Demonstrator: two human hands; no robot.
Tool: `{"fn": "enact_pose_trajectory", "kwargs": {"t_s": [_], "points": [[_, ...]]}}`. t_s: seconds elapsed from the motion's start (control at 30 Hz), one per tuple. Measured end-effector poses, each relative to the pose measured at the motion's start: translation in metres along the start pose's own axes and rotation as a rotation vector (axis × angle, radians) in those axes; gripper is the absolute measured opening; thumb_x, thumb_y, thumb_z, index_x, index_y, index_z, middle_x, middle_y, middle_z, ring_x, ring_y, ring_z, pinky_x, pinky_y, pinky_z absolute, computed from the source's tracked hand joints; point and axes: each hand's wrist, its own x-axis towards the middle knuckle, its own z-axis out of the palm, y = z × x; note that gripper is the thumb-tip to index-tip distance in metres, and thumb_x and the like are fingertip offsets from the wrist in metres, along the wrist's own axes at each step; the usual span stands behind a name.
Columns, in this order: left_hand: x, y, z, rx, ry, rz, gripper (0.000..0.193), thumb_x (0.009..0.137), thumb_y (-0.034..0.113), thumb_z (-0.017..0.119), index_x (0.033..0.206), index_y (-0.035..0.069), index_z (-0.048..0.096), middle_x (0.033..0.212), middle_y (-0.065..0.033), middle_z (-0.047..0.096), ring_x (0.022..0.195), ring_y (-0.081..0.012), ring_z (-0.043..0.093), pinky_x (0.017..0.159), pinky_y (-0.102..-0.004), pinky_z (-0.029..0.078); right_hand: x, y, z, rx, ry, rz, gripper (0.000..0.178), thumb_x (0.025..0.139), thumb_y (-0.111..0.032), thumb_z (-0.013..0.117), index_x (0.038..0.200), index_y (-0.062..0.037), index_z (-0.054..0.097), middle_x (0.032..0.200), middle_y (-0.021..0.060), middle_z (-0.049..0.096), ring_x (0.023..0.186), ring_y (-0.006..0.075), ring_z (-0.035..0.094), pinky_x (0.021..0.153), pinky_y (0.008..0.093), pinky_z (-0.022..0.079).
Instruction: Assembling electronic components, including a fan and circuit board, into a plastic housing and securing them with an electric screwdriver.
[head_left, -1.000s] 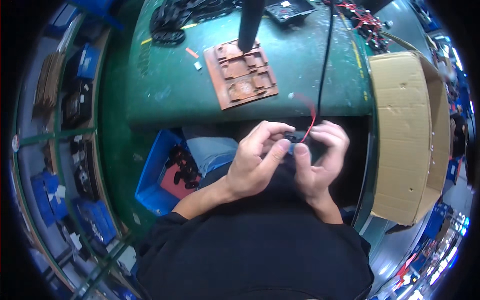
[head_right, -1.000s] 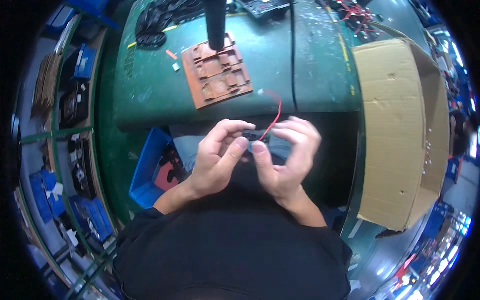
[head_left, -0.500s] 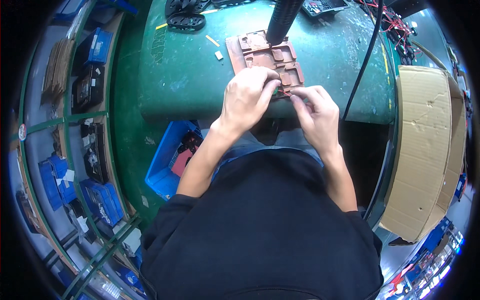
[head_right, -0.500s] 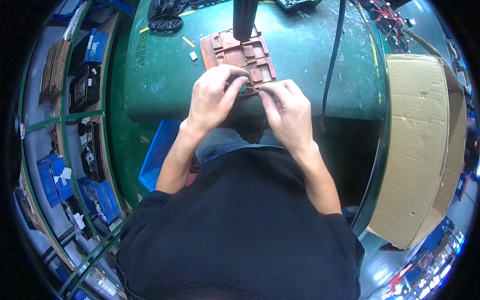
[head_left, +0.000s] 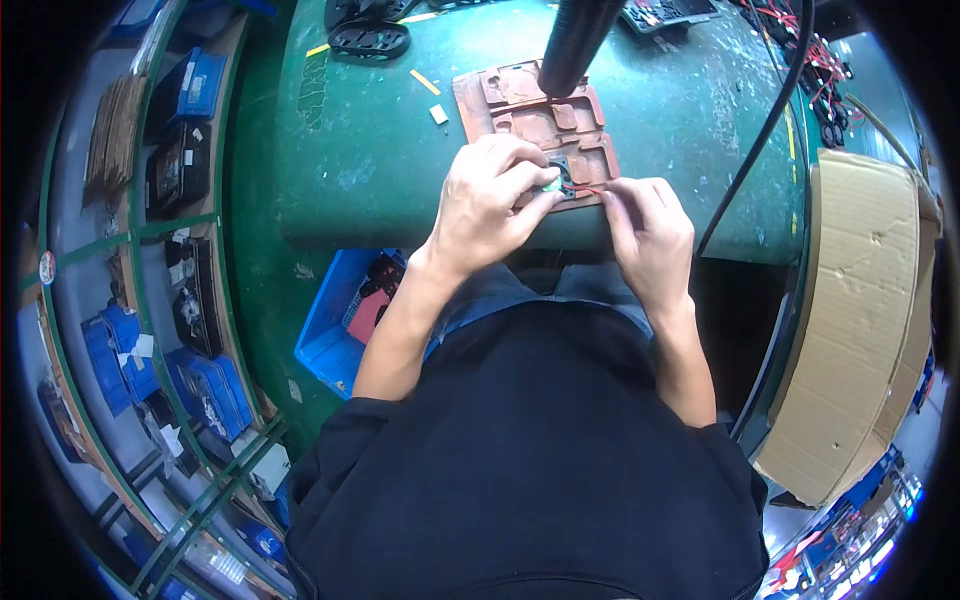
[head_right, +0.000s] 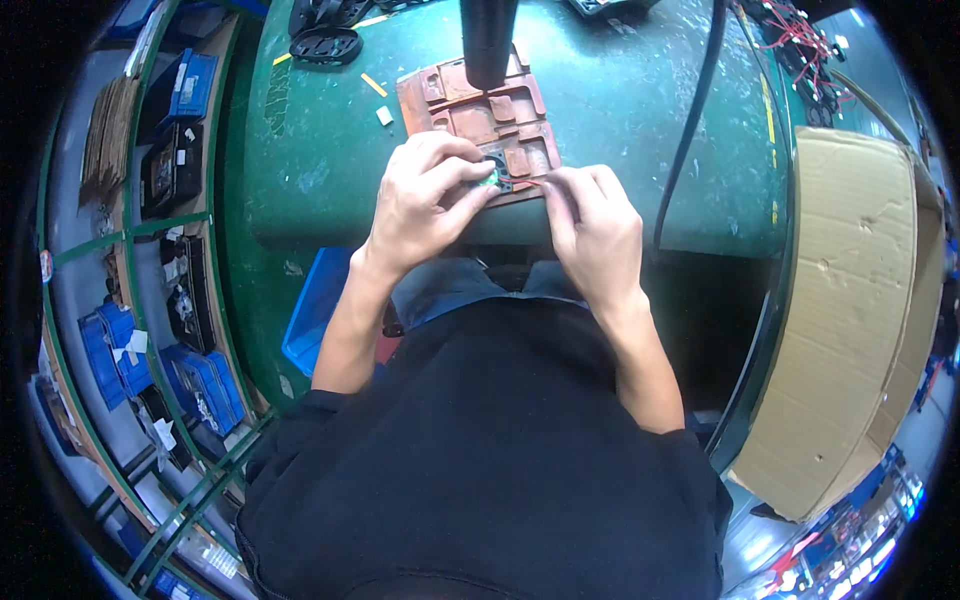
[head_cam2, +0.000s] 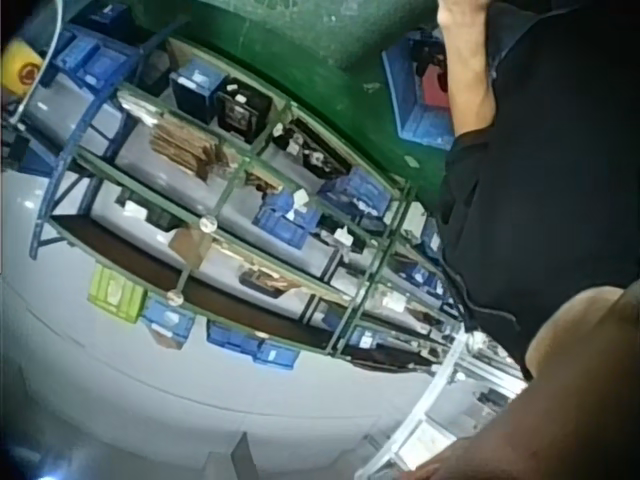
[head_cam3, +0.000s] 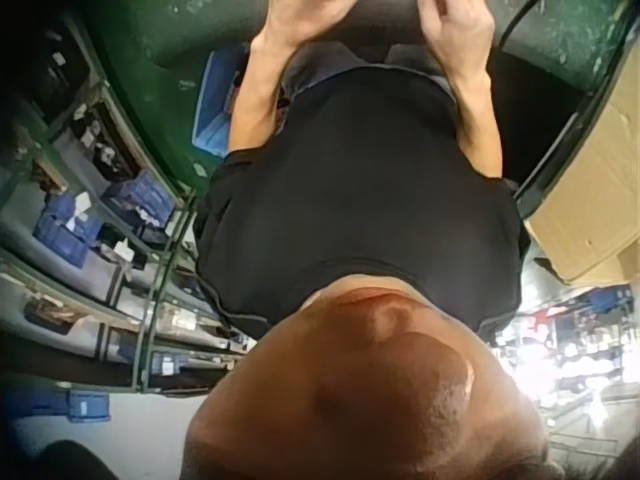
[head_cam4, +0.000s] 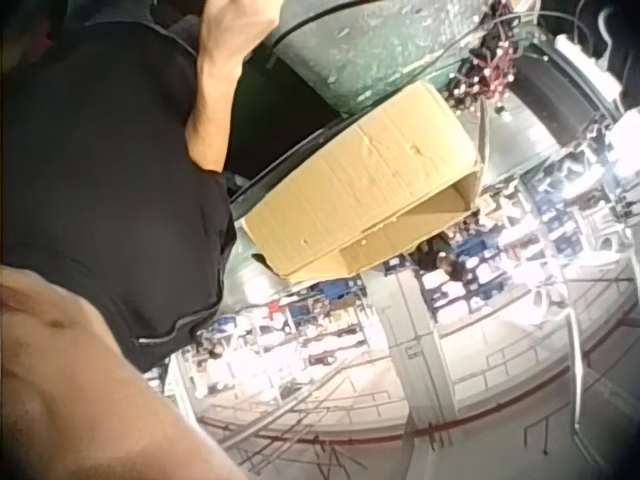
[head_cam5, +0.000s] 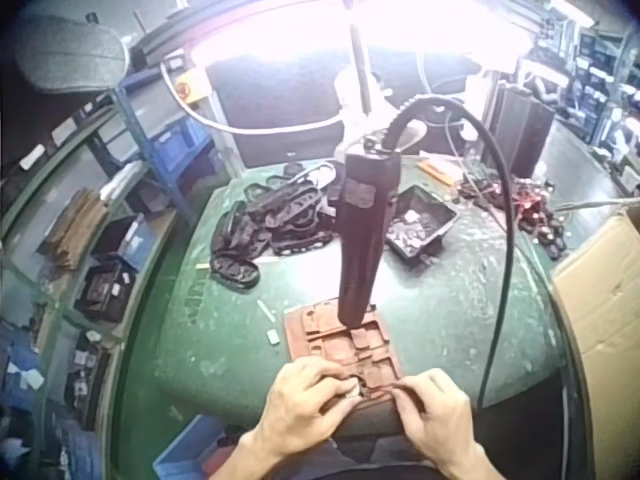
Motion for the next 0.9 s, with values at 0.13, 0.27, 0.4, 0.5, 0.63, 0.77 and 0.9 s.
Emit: {"fn": "enact_pose_trajectory", "kwargs": {"t_s": [0.13,0.27,0.4,0.5,0.63,0.77,0.9], "points": [[0.003,-0.004,-0.006,-0.009,-0.049,0.056,0.016,0.073,0.014,0.075,0.085,0.005,0.067,0.092,-0.0064,0.063,0.089,-0.0254,0.061,0.079,-0.0383,0.047,-0.003,-0.009,0.002,-0.185,0.083,-0.117,0.02,0.081,-0.001,0.068,0.101,-0.0027,0.066,0.094,0.0131,0.062,0.086,0.029,0.06,0.076,0.0367,0.05],[0.007,0.0,-0.013,0.034,-0.102,0.136,0.015,0.076,0.013,0.071,0.087,0.004,0.065,0.092,-0.0078,0.062,0.089,-0.0256,0.061,0.079,-0.0384,0.047,0.011,-0.015,0.012,-0.139,0.005,-0.288,0.03,0.077,-0.001,0.07,0.107,-0.0043,0.067,0.103,0.011,0.061,0.093,0.0282,0.059,0.083,0.0375,0.048],[0.003,0.002,-0.018,0.006,-0.146,0.12,0.017,0.077,0.012,0.07,0.091,0.004,0.066,0.093,-0.0086,0.062,0.089,-0.0267,0.061,0.081,-0.0382,0.047,0.016,-0.016,0.014,-0.136,-0.067,-0.294,0.024,0.077,-0.003,0.07,0.101,-0.0051,0.069,0.104,0.0094,0.062,0.095,0.0269,0.059,0.086,0.0379,0.045],[0.003,-0.013,-0.024,-0.072,-0.143,0.134,0.018,0.077,0.008,0.071,0.094,0.005,0.067,0.096,-0.0097,0.066,0.091,-0.0289,0.062,0.084,-0.0396,0.048,0.015,-0.023,0.009,-0.229,-0.058,-0.282,0.022,0.076,-0.003,0.07,0.098,-0.0053,0.07,0.102,0.009,0.062,0.095,0.0265,0.059,0.085,0.0383,0.045],[0.018,-0.068,-0.04,0.192,0.268,-0.078,0.021,0.076,0.001,0.059,0.096,0.003,0.065,0.094,-0.0166,0.065,0.095,-0.0348,0.06,0.087,-0.043,0.046,0.021,-0.029,0.009,-0.294,-0.102,-0.267,0.021,0.076,-0.005,0.069,0.098,-0.0054,0.069,0.101,0.0089,0.062,0.096,0.0274,0.058,0.085,0.0389,0.044],[0.048,-0.14,-0.096,0.762,0.102,0.065,0.034,0.073,0.004,0.056,0.107,0.001,0.062,0.109,-0.0162,0.061,0.106,-0.0323,0.057,0.091,-0.0423,0.045,0.02,-0.033,0.007,-0.305,-0.164,-0.252,0.024,0.077,-0.006,0.069,0.101,-0.0051,0.067,0.104,0.0107,0.061,0.099,0.0297,0.057,0.087,0.0403,0.044],[0.05,-0.18,-0.115,0.82,-0.011,0.106,0.022,0.074,0.01,0.063,0.096,0.005,0.063,0.088,-0.012,0.063,0.085,-0.029,0.063,0.073,-0.0391,0.051,0.017,-0.046,0.005,-0.284,-0.115,-0.237,0.027,0.076,-0.007,0.07,0.103,-0.0046,0.066,0.106,0.0132,0.06,0.1,0.031,0.057,0.09,0.0406,0.043]]}}
